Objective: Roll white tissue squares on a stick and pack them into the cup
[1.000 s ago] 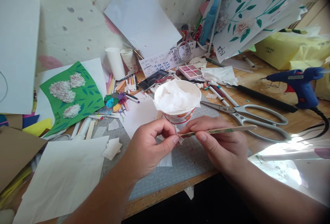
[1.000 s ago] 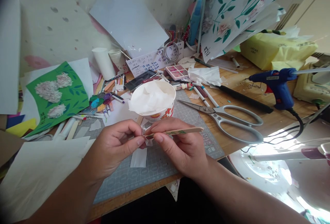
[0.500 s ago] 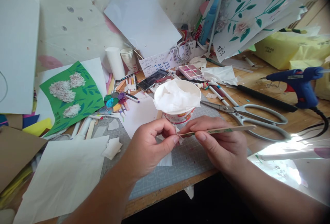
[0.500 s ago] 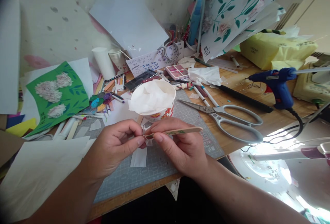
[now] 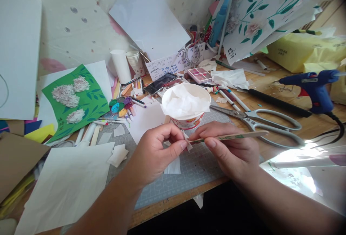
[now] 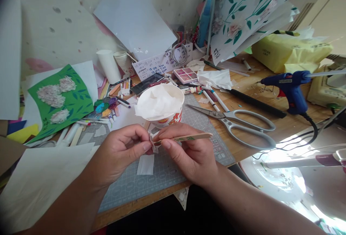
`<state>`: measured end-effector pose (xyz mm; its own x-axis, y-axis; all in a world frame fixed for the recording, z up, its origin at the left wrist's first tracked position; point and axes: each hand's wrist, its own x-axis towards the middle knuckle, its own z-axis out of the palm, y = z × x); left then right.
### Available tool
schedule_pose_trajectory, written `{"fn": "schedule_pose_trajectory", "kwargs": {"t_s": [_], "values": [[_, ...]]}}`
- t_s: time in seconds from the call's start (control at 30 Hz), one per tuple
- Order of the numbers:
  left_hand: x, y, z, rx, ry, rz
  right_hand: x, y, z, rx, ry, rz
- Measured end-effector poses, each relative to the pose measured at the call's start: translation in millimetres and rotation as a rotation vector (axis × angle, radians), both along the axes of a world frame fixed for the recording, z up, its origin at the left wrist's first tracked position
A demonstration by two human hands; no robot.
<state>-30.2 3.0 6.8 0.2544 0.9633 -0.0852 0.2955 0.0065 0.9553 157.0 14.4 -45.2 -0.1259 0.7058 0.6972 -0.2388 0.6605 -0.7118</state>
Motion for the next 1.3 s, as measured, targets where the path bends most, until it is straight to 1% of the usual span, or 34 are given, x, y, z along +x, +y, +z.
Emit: {"fn": "schedule_pose_trajectory", "kwargs": {"t_s": [0.13,0.27,0.43,0.6,0.93,1.03,1.1,1.3], "values": [[-0.6,-0.2,-0.2,0.034,0.012,0.014,0.7,-0.4,0.8,0.006,-0.005,0.000],[-1.6,-2.2,2.4,0.088,0.013,0.032,-0.3,-0.1,3.0,0.020,-0.020,-0.033],[-0.1,-4.2,5.5,0.046,-0.005,-0.015,-1.0,-0.8,6.2,0.075,-0.034,-0.048],[3.7,-3.6,5.4,-0.016,-0.014,0.042,0.1,-1.7,8.9,0.091,-0.090,-0.068],[7.1,-3.9,2.4,-0.029,0.010,0.120,-0.7,-0.3,11.2,0.186,-0.160,-0.092],[6.8,-3.8,2.2,-0.041,0.008,0.133,-1.0,-0.8,12.3,0.178,-0.181,-0.094],[6.0,-3.7,2.3,-0.039,-0.014,0.120,-1.7,-1.2,12.4,0.165,-0.170,-0.091],[5.1,-3.9,2.8,-0.056,-0.124,0.084,-3.3,-1.1,8.7,0.076,-0.071,-0.069]]}}
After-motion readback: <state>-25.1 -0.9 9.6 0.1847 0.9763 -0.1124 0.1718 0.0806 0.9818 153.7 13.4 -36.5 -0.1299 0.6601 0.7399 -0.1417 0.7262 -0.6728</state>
